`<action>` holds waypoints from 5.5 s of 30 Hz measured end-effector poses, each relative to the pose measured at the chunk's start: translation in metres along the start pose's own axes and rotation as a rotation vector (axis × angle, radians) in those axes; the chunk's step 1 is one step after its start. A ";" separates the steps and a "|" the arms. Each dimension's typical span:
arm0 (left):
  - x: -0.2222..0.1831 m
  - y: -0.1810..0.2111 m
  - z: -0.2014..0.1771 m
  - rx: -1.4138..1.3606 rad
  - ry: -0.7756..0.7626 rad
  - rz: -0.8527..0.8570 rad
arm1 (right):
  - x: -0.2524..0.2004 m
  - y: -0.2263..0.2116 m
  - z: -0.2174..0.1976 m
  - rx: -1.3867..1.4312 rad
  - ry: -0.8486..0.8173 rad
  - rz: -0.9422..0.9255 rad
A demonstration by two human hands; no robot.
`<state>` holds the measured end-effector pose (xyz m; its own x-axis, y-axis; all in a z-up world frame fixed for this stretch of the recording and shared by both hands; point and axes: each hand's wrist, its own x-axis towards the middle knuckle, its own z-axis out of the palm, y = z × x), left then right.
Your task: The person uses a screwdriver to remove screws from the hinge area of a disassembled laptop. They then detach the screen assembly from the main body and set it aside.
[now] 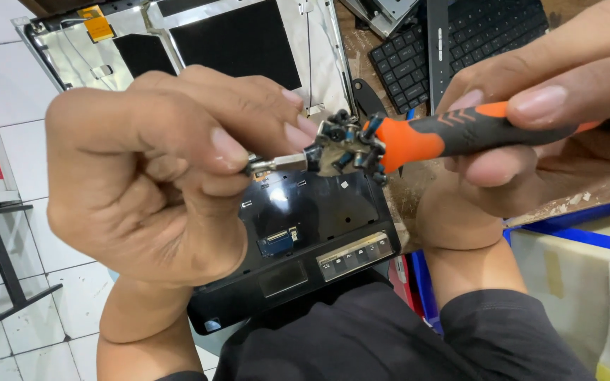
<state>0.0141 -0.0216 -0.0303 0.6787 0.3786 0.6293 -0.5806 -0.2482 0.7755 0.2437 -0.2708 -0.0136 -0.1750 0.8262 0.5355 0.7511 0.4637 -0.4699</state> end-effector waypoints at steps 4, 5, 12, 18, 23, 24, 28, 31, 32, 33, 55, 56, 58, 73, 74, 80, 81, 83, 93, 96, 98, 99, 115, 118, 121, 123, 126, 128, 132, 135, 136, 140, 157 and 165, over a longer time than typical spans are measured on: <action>0.001 -0.004 -0.006 0.016 -0.024 0.015 | 0.001 0.002 0.007 0.054 0.073 0.032; 0.002 -0.004 -0.007 0.012 -0.049 0.028 | 0.000 0.006 0.001 -0.030 0.018 -0.042; 0.009 -0.013 -0.005 0.080 -0.071 0.074 | -0.008 0.006 0.020 -0.146 0.198 -0.026; 0.013 -0.045 -0.012 -0.099 -0.185 0.201 | -0.018 -0.001 0.058 -0.014 0.587 0.109; 0.018 -0.056 -0.004 0.053 -0.272 0.240 | -0.060 -0.038 0.047 -0.234 0.604 0.457; 0.023 -0.055 -0.003 0.196 -0.361 0.308 | -0.063 -0.044 0.041 -0.283 0.471 0.543; -0.010 -0.107 0.025 0.527 -0.545 0.187 | -0.040 -0.047 0.057 -0.257 0.350 0.657; -0.042 -0.148 0.049 0.833 -0.811 0.034 | -0.049 -0.033 0.078 -0.402 0.216 0.707; -0.052 -0.157 0.053 0.880 -0.879 0.033 | -0.053 -0.028 0.088 -0.389 0.257 0.781; -0.061 -0.166 0.058 0.928 -0.948 0.032 | -0.057 -0.023 0.099 -0.376 0.299 0.855; -0.080 -0.181 0.052 1.149 -0.915 0.222 | -0.078 0.014 0.145 -0.267 0.423 0.824; -0.078 -0.181 0.052 1.109 -0.938 0.178 | -0.077 0.013 0.143 -0.260 0.403 0.823; -0.076 -0.179 0.053 1.068 -0.961 0.133 | -0.076 0.014 0.140 -0.253 0.382 0.823; -0.074 -0.193 0.065 1.034 -0.775 0.275 | -0.050 0.012 0.110 -0.419 -0.320 0.851; -0.071 -0.190 0.067 0.950 -0.688 0.277 | -0.050 0.012 0.112 -0.583 -0.366 0.851; -0.055 -0.171 0.063 0.215 -0.633 -0.012 | -0.047 0.019 0.121 -1.005 -0.455 0.864; -0.054 -0.171 0.063 0.077 -0.668 -0.065 | -0.043 0.019 0.122 -1.008 -0.449 0.895; -0.060 -0.178 0.072 0.087 -0.585 -0.078 | -0.036 0.016 0.119 -0.996 -0.485 0.919; -0.063 -0.201 0.068 0.107 -0.775 -0.113 | -0.007 -0.009 0.089 -0.669 -0.570 0.960; -0.060 -0.183 0.068 0.096 -0.759 -0.199 | -0.017 0.010 0.104 -0.864 -0.593 0.975; -0.065 -0.191 0.076 0.106 -0.649 -0.195 | -0.021 0.015 0.110 -0.941 -0.601 0.937; -0.068 -0.195 0.080 0.119 -0.536 -0.190 | -0.023 0.017 0.113 -1.019 -0.607 0.893; -0.055 -0.205 0.063 0.241 -0.772 -0.072 | -0.005 0.000 0.093 -0.569 -0.615 1.025; -0.052 -0.203 0.055 0.250 -0.787 -0.118 | -0.005 -0.002 0.093 -0.579 -0.638 1.108; -0.048 -0.204 0.045 0.274 -0.702 -0.063 | -0.006 -0.002 0.094 -0.587 -0.627 1.134; -0.045 -0.205 0.039 0.406 -0.668 -0.017 | -0.007 -0.001 0.095 -0.579 -0.555 1.057; -0.048 -0.215 0.037 0.532 -0.654 -0.026 | -0.025 0.008 0.095 -0.533 -0.451 0.917; -0.049 -0.218 0.038 0.566 -0.673 -0.039 | -0.030 0.006 0.095 -0.498 -0.401 0.880; -0.051 -0.219 0.040 0.571 -0.735 -0.084 | -0.043 -0.002 0.088 -0.451 -0.233 0.753; -0.052 -0.218 0.040 0.591 -0.755 -0.082 | -0.044 -0.008 0.084 -0.403 -0.223 0.713; -0.052 -0.218 0.040 0.590 -0.758 -0.082 | -0.043 -0.007 0.086 -0.403 -0.222 0.716; -0.054 -0.219 0.040 0.616 -0.781 -0.076 | -0.043 -0.001 0.090 -0.386 -0.241 0.733; -0.063 -0.225 0.043 0.740 -0.743 0.096 | -0.047 0.023 0.092 -0.359 -0.223 0.721; -0.060 -0.222 0.043 0.702 -0.740 0.028 | -0.078 0.048 0.097 -0.270 0.076 0.606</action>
<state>0.1214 -0.0275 -0.2378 0.9149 -0.2221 0.3370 -0.3669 -0.8054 0.4654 0.2316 -0.2826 -0.1457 0.3661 0.8858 0.2853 0.8373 -0.1798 -0.5163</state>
